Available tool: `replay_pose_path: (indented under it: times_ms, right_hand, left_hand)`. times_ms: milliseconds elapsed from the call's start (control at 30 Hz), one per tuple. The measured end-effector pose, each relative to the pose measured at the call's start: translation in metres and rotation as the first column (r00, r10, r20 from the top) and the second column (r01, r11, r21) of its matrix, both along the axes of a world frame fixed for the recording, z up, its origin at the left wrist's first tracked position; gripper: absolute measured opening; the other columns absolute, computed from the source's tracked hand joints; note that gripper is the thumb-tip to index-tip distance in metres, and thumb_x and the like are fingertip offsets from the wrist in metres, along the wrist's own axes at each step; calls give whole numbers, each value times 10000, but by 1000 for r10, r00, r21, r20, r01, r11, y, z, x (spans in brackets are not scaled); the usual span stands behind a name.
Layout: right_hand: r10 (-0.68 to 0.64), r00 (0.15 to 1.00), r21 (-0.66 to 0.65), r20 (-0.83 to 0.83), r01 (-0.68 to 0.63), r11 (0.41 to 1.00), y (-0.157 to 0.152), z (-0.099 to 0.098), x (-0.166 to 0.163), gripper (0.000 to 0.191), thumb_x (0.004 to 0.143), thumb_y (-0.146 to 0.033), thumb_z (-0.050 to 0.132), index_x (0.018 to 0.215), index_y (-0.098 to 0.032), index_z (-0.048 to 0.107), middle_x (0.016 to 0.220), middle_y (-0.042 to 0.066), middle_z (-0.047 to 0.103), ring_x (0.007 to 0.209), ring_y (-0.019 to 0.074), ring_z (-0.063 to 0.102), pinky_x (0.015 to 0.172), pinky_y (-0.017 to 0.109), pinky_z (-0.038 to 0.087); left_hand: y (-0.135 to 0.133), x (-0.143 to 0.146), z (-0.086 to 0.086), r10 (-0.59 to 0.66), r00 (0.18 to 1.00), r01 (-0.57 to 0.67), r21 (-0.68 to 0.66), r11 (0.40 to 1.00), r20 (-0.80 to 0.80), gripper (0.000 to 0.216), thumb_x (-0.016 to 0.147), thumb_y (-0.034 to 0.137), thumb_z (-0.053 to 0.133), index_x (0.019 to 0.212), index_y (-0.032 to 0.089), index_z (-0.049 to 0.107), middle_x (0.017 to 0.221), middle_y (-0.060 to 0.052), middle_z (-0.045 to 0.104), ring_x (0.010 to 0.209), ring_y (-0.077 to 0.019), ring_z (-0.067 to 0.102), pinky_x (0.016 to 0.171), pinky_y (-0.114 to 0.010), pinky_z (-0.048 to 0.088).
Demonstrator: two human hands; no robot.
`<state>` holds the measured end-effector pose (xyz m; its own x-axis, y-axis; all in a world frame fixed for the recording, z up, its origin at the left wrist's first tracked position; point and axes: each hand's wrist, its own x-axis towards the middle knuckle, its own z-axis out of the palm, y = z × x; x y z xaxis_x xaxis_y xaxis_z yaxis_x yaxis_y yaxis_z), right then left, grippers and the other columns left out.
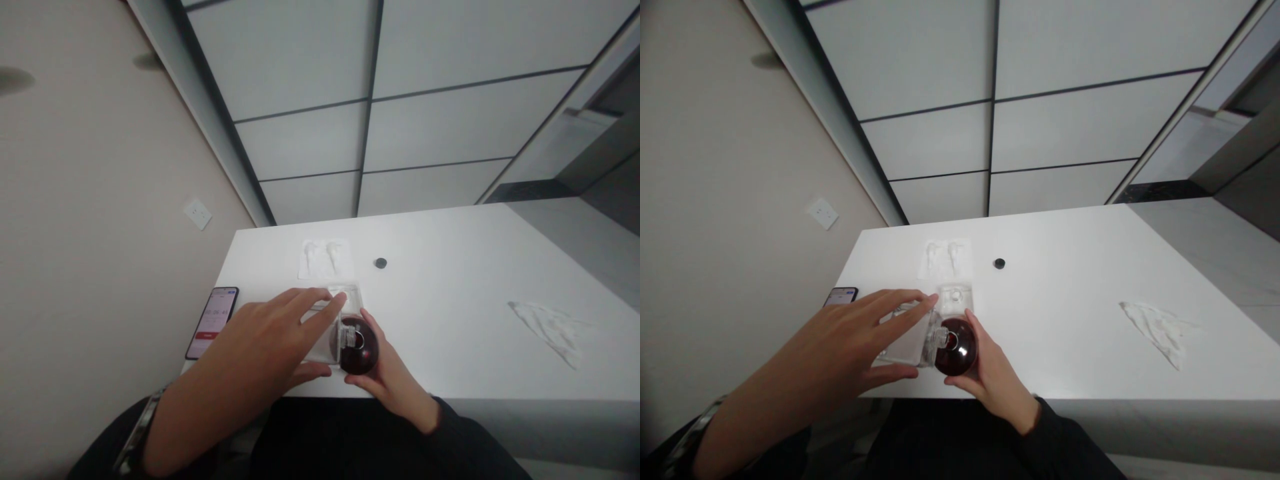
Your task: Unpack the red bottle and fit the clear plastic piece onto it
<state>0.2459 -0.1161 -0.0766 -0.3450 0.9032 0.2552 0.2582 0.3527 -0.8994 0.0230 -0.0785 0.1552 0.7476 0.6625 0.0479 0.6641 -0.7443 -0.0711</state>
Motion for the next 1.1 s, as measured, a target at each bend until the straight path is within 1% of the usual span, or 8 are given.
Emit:
replay_pose_path:
  times_ms: [167, 233, 367, 533, 733, 800, 933, 1100]
  right_hand:
    - [13, 1000, 16, -8, -13, 1000, 1, 2, 0, 1123, 956, -524, 793, 1747, -290, 30, 1665, 236, 485, 1544, 431, 488, 1243, 693, 408]
    - [15, 1000, 6, -11, -15, 1000, 1, 2, 0, 1134, 954, -520, 796, 1748, -284, 22, 1669, 238, 482, 1546, 430, 486, 1247, 689, 403]
    - [8, 1000, -13, -3, -8, 1000, 1, 3, 0, 1168, 943, -510, 812, 1748, -263, 3, 1668, 252, 477, 1545, 432, 487, 1248, 673, 408]
    - [14, 1000, 6, -2, -14, 1000, 1, 3, 0, 1165, 947, -496, 810, 1748, -280, -7, 1663, 235, 495, 1527, 426, 513, 1236, 663, 428]
    - [9, 1000, 16, 0, -9, 1000, 1, 1, 0, 1159, 951, -498, 806, 1751, -277, -4, 1674, 234, 479, 1537, 424, 501, 1242, 660, 423]
    - [13, 1000, 33, -5, -13, 999, 1, 1, 0, 1145, 961, -500, 795, 1751, -287, -6, 1679, 226, 478, 1539, 418, 499, 1243, 658, 423]
    - [9, 1000, 56, -1, -9, 998, 2, 1, 0, 1137, 965, -512, 787, 1750, -303, -8, 1680, 219, 479, 1542, 417, 496, 1237, 665, 432]
    - [6, 1000, 43, 1, -6, 999, 1, 1, 0, 1137, 962, -523, 787, 1750, -299, -2, 1681, 222, 478, 1538, 421, 500, 1236, 672, 432]
  left_hand:
    - [1, 2, 2, -13, 1000, 13, 29, 999, -12, 924, 697, 362, 1043, 1483, 152, 606, 1352, -161, 775, 1099, -342, 804, 823, -423, 712]
    - [1, 2, 2, -12, 1000, 13, 28, 1000, -18, 928, 702, 369, 1041, 1491, 158, 601, 1354, -157, 775, 1103, -339, 803, 829, -416, 709]
    - [1, 4, 3, 1, 998, 0, 9, 1000, -57, 887, 754, 374, 1013, 1507, 173, 591, 1366, -158, 770, 1125, -328, 796, 878, -402, 693]
    - [1, 4, 3, 6, 998, -6, -3, 1000, -61, 815, 841, 341, 950, 1537, 180, 558, 1393, -166, 751, 1187, -328, 775, 881, -393, 683]
    - [1, 3, 4, -9, 1000, 9, 20, 1000, -23, 914, 725, 358, 1031, 1499, 163, 585, 1354, -163, 772, 1104, -342, 799, 806, -406, 700]
    - [1, 3, 3, -17, 1000, 18, 34, 999, -10, 928, 700, 354, 1044, 1485, 153, 593, 1344, -166, 776, 1090, -345, 802, 810, -416, 704]
    - [1, 3, 3, -26, 1000, 27, 44, 999, -8, 926, 716, 360, 1035, 1496, 148, 582, 1354, -176, 770, 1094, -345, 801, 823, -425, 705]
    - [1, 4, 5, -32, 999, 32, 29, 999, -23, 901, 715, 366, 1034, 1474, 140, 606, 1348, -181, 774, 1087, -341, 806, 819, -419, 710]
